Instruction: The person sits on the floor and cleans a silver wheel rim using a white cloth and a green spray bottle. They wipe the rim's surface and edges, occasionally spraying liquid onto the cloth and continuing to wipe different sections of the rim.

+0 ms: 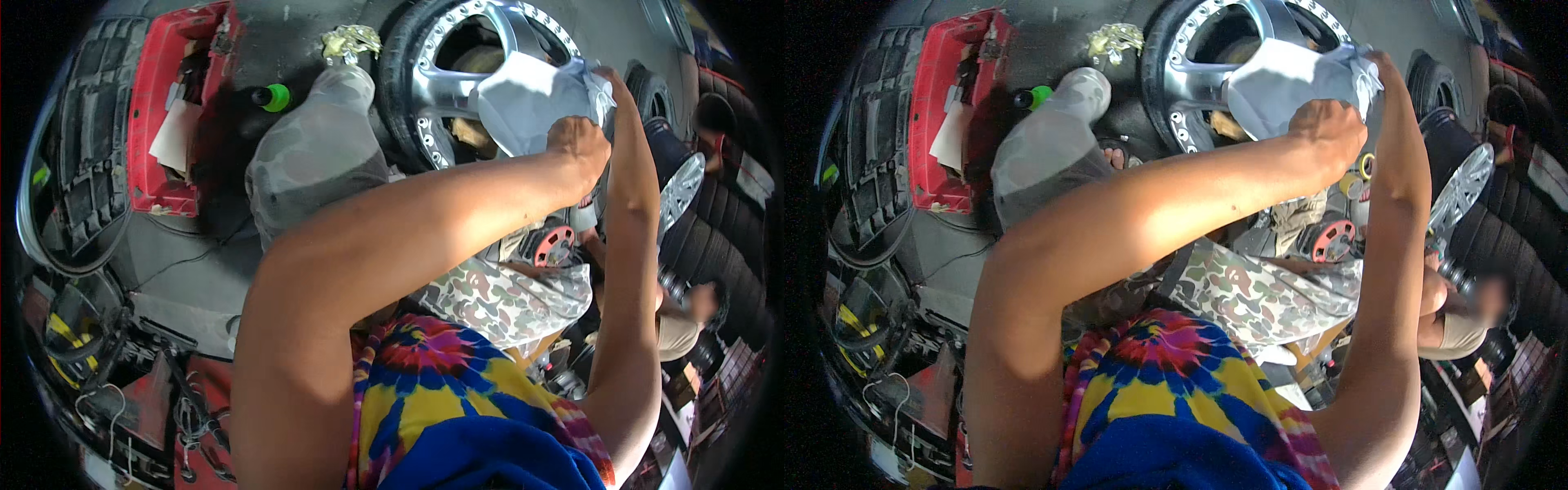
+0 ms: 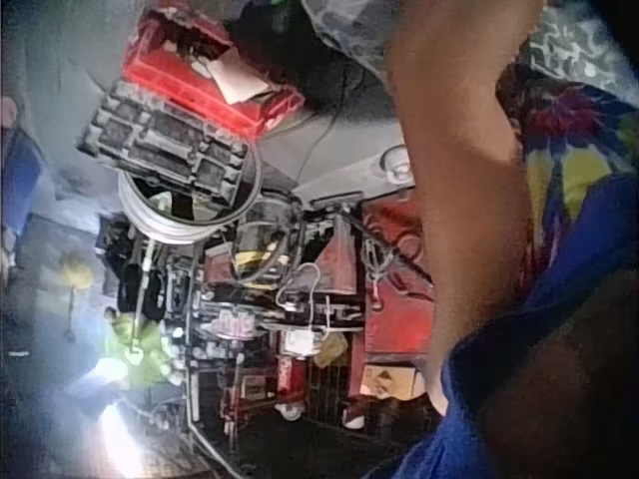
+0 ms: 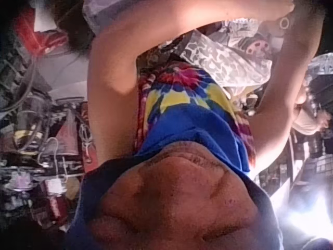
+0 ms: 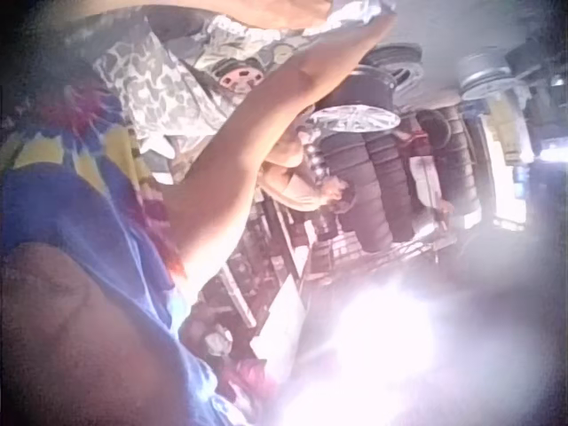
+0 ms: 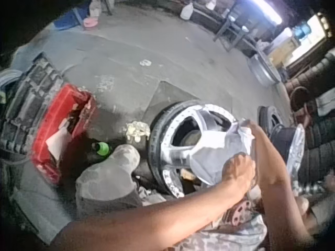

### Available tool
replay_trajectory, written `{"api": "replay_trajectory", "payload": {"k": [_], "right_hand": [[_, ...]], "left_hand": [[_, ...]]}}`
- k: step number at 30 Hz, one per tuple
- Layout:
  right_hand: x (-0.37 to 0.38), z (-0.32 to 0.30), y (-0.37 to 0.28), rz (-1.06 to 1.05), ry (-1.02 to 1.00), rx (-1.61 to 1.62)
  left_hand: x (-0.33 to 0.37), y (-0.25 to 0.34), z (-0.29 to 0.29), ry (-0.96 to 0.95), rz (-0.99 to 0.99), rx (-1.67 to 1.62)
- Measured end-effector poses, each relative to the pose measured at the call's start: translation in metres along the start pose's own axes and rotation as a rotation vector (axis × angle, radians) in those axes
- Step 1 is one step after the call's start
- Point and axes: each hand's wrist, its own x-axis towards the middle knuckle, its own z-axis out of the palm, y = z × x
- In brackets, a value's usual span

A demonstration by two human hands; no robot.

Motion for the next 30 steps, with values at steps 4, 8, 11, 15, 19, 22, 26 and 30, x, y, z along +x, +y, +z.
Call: {"api": "replay_trajectory", "payload": {"k": [4,8,11,15,19,22,26,30], "right_hand": [[-0.105,0.082,-0.016,0.055,-0.013,-0.066],[-0.294,0.148,-0.018,0.273,0.191,0.230],[-0.374,0.222,-0.074,0.388,0.323,0.577],[-0.431,0.319,-0.166,0.537,0.382,1.077],[-0.428,0.362,-0.288,0.493,0.200,1.184],[-0.406,0.350,-0.327,0.144,0.100,1.120],[-0.442,0.324,-0.298,0.145,-0.063,1.478],[-0.470,0.316,-0.247,0.129,-0.288,2.076]], "left_hand": [[-0.022,-0.015,0.007,-0.062,0.031,0.002],[-0.060,-0.009,0.024,-0.317,0.194,-0.023],[-0.100,-0.027,0.049,-0.332,0.231,0.105],[-0.151,-0.044,0.042,-0.518,0.489,0.276],[-0.165,-0.040,0.037,-0.920,0.234,0.388],[-0.162,-0.059,0.012,-1.001,-0.025,0.232],[-0.148,-0.134,-0.017,-0.866,-0.651,-0.274],[-0.148,-0.200,0.066,-0.045,-0.858,-1.092]]}}
